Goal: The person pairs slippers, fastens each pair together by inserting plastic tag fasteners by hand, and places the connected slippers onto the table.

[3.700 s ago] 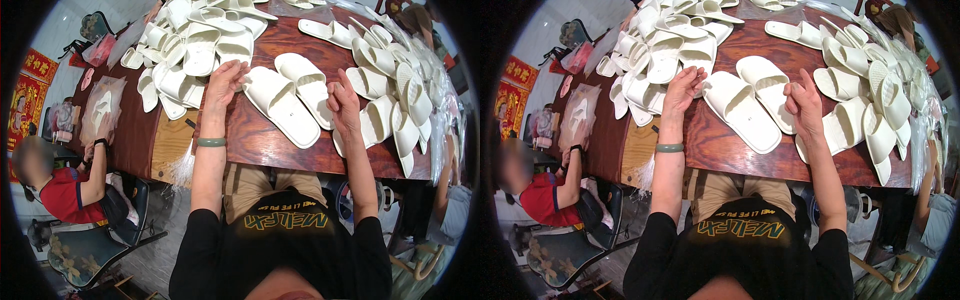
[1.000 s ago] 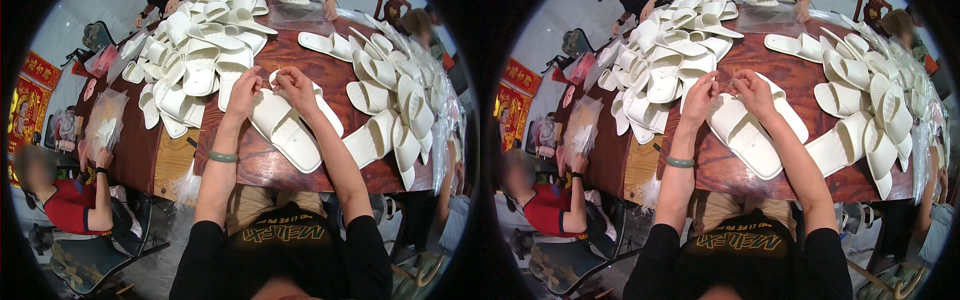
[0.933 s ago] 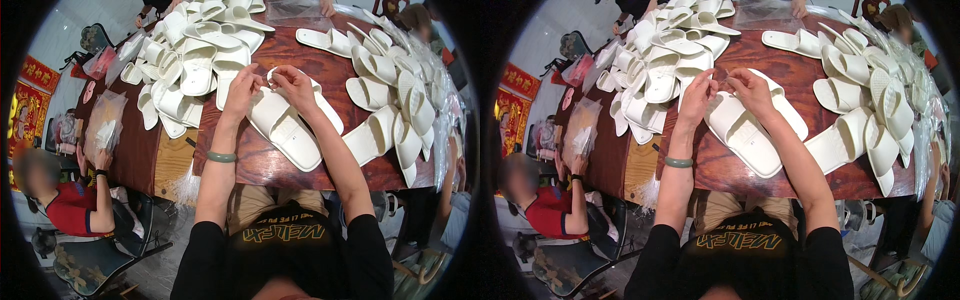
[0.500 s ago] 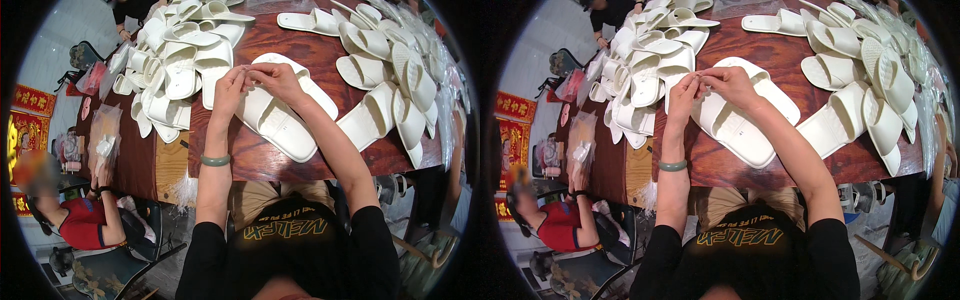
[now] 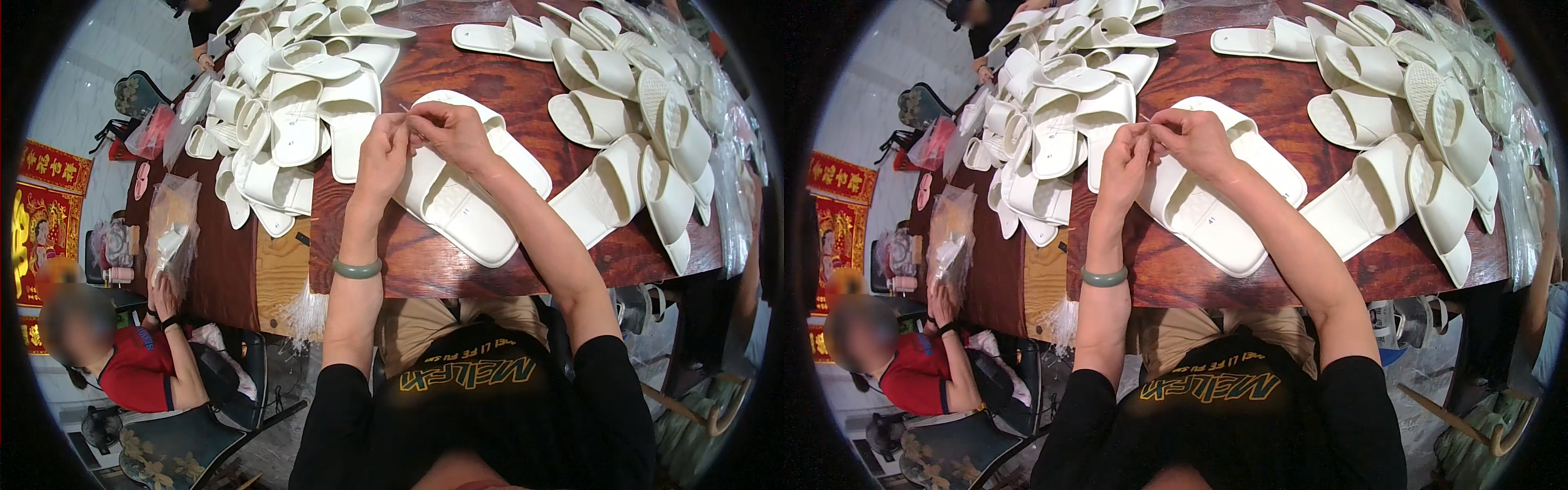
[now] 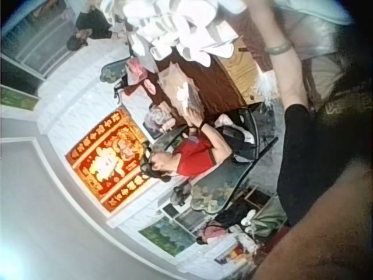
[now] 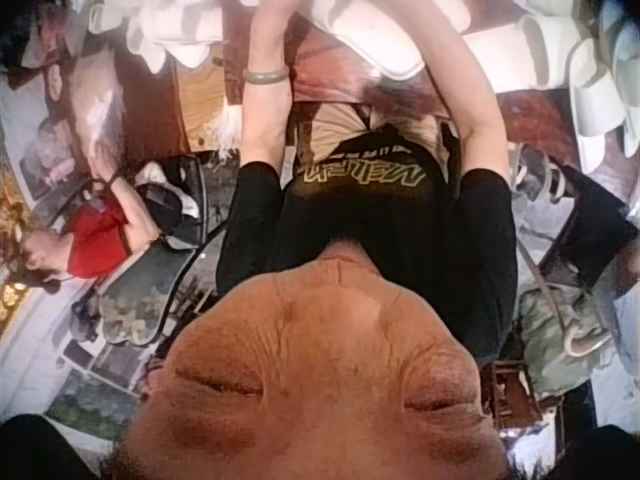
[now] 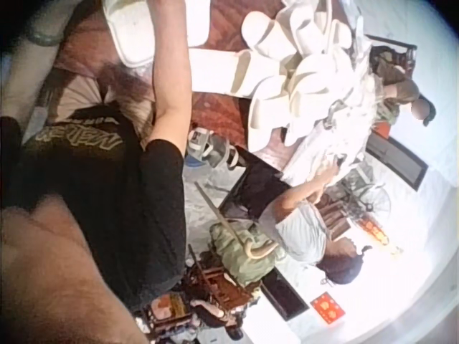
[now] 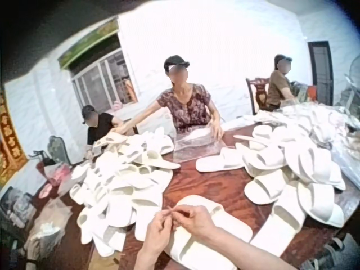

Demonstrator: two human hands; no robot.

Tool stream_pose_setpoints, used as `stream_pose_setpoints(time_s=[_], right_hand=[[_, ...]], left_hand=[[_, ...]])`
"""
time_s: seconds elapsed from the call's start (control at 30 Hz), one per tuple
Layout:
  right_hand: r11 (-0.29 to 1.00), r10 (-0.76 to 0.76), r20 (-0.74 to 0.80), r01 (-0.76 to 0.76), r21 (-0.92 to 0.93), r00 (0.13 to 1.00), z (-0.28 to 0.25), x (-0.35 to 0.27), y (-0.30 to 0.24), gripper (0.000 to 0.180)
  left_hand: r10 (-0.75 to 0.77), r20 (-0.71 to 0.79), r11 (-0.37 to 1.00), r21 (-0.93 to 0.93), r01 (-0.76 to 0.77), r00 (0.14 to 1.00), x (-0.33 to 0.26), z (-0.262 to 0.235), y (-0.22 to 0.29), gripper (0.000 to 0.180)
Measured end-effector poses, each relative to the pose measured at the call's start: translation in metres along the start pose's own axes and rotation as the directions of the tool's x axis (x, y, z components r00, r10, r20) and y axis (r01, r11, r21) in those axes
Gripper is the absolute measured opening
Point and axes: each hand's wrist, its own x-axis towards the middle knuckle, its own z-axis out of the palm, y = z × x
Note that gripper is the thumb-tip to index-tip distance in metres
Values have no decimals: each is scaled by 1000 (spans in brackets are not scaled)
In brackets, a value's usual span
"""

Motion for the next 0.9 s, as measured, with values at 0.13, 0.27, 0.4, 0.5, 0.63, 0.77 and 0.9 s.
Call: stream_pose_setpoints(time_s=[0.13,0.27,0.4,0.5,0.63,0.77,0.9], right_hand=[[981,-131,-65,120,-153,989,1,-2,2,20],[984,-78,-69,88,156,995,2,-1,6,20],[995,-57,-27,55,-79,998,3,-3,5,19],[967,-89,-22,81,-244,996,3,-3,3,20],[943,-155,-39,136,-303,987,3,-2,6,20],[949,-146,-41,128,-289,988,3,-3,7,20],[944,-163,-43,143,-297,986,3,-3,6,20]], left_hand=[[-101,73,991,-76,106,992,1,-9,2,17],[-131,47,958,-250,139,990,1,-12,14,19],[-170,-21,931,-330,154,985,2,-17,14,20],[-169,-29,924,-353,148,985,2,-16,14,19],[-110,-27,947,-306,97,994,2,-13,15,18],[-86,-30,963,-259,76,996,1,-13,13,18],[-91,-34,959,-274,78,995,0,-13,12,18]])
